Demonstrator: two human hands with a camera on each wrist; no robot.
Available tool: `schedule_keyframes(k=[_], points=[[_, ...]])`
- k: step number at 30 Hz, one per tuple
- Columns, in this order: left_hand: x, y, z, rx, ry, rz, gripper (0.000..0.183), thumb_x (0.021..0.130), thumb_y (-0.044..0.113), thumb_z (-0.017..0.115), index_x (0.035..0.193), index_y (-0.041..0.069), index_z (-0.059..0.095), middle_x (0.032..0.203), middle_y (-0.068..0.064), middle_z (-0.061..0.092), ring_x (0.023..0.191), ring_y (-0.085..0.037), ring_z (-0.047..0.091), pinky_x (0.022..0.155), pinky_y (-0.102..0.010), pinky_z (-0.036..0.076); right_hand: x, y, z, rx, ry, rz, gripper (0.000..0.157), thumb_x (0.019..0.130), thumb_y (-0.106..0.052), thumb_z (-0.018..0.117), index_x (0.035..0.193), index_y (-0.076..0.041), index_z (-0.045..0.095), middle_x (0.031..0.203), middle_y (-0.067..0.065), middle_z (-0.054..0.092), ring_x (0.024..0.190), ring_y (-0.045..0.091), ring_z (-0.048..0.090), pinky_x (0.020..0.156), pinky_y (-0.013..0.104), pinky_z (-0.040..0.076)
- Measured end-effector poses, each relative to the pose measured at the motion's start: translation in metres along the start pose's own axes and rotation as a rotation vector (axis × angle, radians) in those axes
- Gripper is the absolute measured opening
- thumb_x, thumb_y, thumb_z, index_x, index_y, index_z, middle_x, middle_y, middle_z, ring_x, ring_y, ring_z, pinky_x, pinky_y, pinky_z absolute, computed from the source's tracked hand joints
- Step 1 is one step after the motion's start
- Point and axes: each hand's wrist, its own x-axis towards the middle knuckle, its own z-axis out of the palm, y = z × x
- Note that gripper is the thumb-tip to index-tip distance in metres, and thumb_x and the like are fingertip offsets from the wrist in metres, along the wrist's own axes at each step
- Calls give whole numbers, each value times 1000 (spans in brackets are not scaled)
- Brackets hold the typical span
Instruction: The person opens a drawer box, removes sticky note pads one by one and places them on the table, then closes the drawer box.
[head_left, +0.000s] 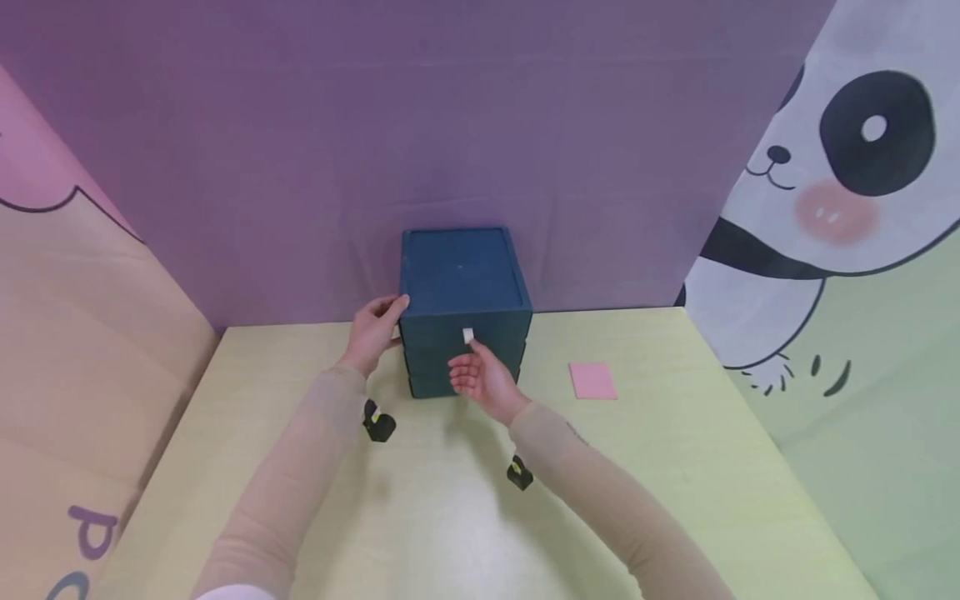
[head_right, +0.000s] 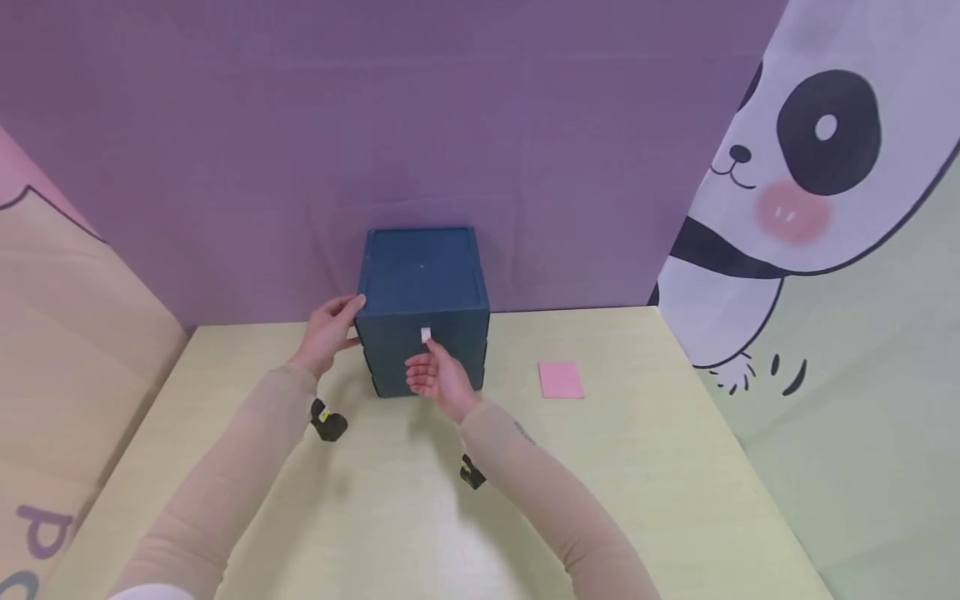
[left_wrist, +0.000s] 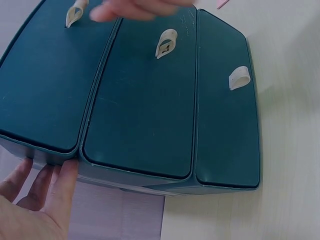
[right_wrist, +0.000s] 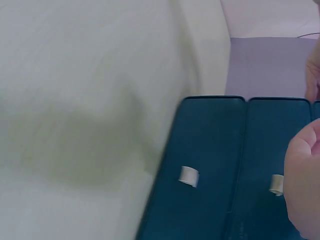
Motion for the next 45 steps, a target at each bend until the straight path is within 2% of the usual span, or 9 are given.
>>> schedule_keyframes(k=[3, 11, 19, 26, 30, 35, 40, 43, 45], points=[[1, 0, 0, 0, 1, 2, 59, 94, 44, 55, 141, 11, 43, 141, -11, 44, 132, -24, 40, 99, -47, 47, -1, 7, -4, 2, -44, 17, 45, 103, -34, 31, 81, -8, 60, 76, 1, 58, 69, 11, 55, 69, 22, 49], [1, -1, -1, 2, 1, 8, 60, 94, 44, 54, 141, 10, 42, 142, -11, 43, 133, -25, 39, 99, -48, 46, -6, 19, -10, -80, -80, 47, 35, 102, -28, 35, 86, -6, 58, 78, 0, 59, 74, 11, 56, 74, 24, 50], [-1, 0, 1, 8, 6, -5, 59, 94, 43, 54, 141, 9, 43, 142, -11, 43, 133, -25, 40, 99, -48, 46, -5, 33, -22, -62, -73, 73, 36, 101, -27, 33, 86, -4, 57, 80, 2, 59, 72, 11, 57, 71, 24, 50], [-3, 1, 2, 9, 7, -3, 59, 94, 42, 54, 141, 9, 42, 143, -11, 43, 133, -25, 39, 99, -48, 47, -8, 39, -32, -27, -77, 78, 38, 102, -25, 29, 85, -8, 58, 80, -1, 59, 72, 10, 56, 72, 22, 50], [-4, 2, 1, 10, 11, -4, 59, 94, 43, 54, 141, 10, 42, 142, -11, 43, 133, -24, 39, 99, -48, 47, -7, 43, -37, -36, -17, 73, 36, 101, -24, 31, 95, -1, 58, 84, 1, 60, 74, 10, 57, 72, 22, 50], [-4, 3, 1, 10, 9, -4, 59, 94, 44, 54, 141, 10, 42, 142, -11, 43, 132, -24, 39, 99, -47, 46, -1, 50, -43, -67, 79, 0, 42, 96, -28, 41, 111, 10, 52, 95, 8, 62, 87, 16, 59, 88, 32, 52], [-5, 3, 1, 7, 7, -3, 59, 94, 43, 54, 142, 10, 42, 143, -11, 42, 133, -25, 39, 99, -48, 46, 9, 55, -53, -29, 31, -63, 49, 94, -34, 49, 114, 11, 53, 104, 16, 63, 97, 23, 61, 98, 40, 49], [-5, 3, 1, 8, 8, -2, 59, 94, 43, 54, 141, 10, 42, 143, -11, 42, 133, -25, 39, 99, -48, 46, 12, 51, -49, -28, 64, -33, 51, 96, -32, 46, 121, 12, 49, 112, 20, 60, 106, 27, 58, 101, 41, 46], [-5, 3, 2, 8, 9, -3, 59, 94, 43, 54, 141, 10, 42, 143, -11, 43, 133, -24, 39, 99, -48, 46, 9, 44, -39, -40, 121, 3, 52, 99, -29, 39, 127, 14, 44, 116, 21, 57, 112, 29, 55, 106, 43, 41]])
